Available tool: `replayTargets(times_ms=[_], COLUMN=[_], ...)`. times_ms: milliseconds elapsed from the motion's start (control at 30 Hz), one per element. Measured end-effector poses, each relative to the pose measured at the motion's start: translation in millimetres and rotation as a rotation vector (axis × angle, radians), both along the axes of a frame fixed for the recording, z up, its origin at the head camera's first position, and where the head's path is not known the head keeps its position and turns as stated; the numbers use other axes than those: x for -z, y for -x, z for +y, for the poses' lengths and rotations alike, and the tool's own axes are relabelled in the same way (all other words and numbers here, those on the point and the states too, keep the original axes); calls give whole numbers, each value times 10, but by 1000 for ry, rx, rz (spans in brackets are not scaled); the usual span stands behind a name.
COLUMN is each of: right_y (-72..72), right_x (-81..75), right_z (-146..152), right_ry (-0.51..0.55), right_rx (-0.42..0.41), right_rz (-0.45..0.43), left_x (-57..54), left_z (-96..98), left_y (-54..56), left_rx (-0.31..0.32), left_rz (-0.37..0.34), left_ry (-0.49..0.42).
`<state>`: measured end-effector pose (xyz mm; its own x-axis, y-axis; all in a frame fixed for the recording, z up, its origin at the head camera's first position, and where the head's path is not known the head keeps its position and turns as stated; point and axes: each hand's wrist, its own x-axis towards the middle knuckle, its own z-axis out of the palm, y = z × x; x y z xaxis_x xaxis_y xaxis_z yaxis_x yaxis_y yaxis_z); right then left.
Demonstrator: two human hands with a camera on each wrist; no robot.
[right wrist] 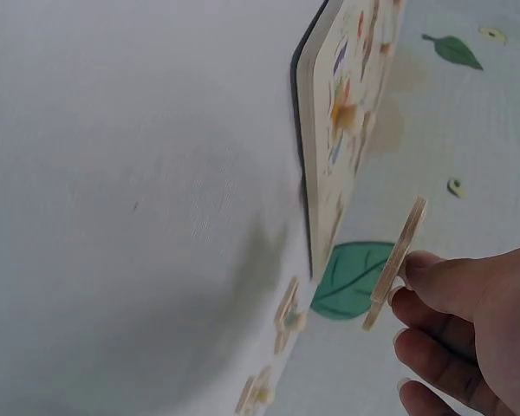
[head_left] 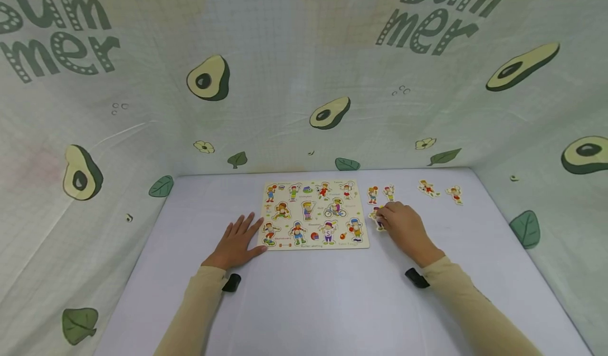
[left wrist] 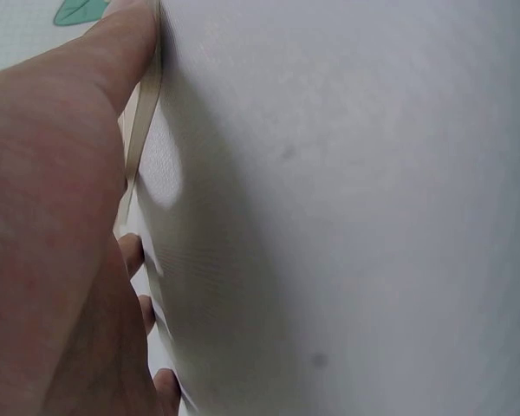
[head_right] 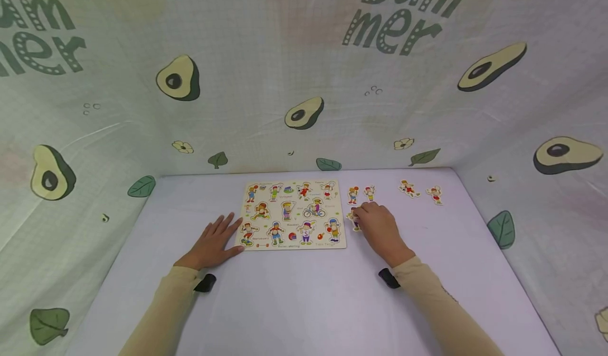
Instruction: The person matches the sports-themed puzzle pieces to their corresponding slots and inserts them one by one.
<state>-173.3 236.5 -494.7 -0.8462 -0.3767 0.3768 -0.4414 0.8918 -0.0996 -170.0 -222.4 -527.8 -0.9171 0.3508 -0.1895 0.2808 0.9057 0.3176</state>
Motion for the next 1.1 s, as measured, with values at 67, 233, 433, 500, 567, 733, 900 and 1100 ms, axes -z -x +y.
replayTargets(times_ms=[67,233,433,500,567,733,900,1100], right_y=[-5,-21,-44,-51,-58,-63,-37,-27], right_x=[13,30,65,82,102,137,153,176], right_z=[-101,-329,-552,-614,-669,-787,-894,-1000], right_ry=[0,-4,-2,2,6,-6,-23,-46], right_rx=[-18,-67,-121,-132,-142,-169,-194,-209], right_rz=[-1,4,17,22,23,33,45,60], left_x=[-6,27,90,93,89,98,122,100], left_z=[1,-14,-27,-25,-19,-11,-26,-27], left_y=[-1,8,19,22,25,29,25,34], left_rx=[0,8,11,6,2,0,7,8], left_rz=[-4,11,39,34,27,9,40,32], left_ry=[-4,-10,2,0,0,0,7,2])
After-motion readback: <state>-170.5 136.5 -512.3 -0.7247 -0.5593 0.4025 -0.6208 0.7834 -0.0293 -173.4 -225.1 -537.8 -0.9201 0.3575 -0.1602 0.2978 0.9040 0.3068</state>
